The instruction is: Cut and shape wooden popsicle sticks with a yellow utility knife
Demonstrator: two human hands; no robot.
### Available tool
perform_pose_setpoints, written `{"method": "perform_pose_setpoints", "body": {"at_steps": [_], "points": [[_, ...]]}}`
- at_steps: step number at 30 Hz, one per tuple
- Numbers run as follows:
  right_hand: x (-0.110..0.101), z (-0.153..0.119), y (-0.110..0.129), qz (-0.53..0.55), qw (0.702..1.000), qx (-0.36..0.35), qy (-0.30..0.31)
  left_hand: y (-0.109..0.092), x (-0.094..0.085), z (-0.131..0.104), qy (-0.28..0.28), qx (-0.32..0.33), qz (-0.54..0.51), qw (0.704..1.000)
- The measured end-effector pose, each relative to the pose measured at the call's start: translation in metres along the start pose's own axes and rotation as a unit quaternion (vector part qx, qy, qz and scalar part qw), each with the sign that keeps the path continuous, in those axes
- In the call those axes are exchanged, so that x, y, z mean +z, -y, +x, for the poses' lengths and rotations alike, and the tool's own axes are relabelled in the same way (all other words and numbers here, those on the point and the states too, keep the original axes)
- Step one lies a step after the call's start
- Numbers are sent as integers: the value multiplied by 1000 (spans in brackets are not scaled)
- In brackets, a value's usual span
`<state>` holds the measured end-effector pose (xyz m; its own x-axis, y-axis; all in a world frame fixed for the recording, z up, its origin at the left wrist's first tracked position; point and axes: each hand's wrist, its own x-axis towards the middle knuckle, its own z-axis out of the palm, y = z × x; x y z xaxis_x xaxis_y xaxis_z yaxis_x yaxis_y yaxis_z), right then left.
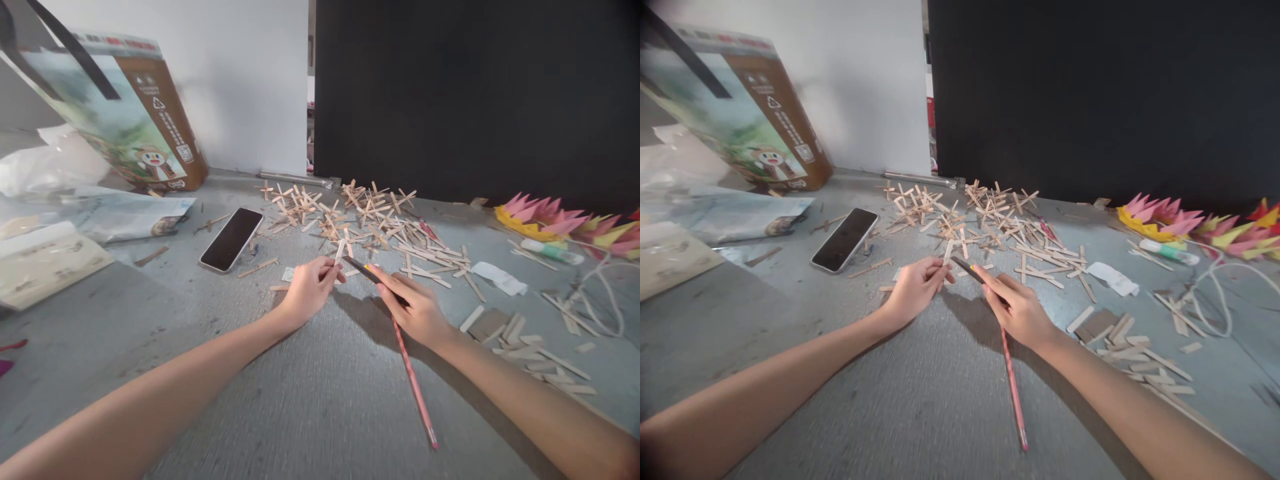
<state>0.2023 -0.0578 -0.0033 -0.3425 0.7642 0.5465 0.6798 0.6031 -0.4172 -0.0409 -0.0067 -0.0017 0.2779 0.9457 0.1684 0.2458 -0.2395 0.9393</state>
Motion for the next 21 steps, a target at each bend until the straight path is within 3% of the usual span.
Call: {"method": "perform_pose_setpoints", "body": {"at_steps": [12, 21], "points": [[-1, 3, 3, 18, 1000, -25, -2, -7, -3, -3, -5, 1, 44, 999], [1, 1, 16, 3, 1000, 10, 10, -8, -4, -7, -38, 98, 143, 984]]}}
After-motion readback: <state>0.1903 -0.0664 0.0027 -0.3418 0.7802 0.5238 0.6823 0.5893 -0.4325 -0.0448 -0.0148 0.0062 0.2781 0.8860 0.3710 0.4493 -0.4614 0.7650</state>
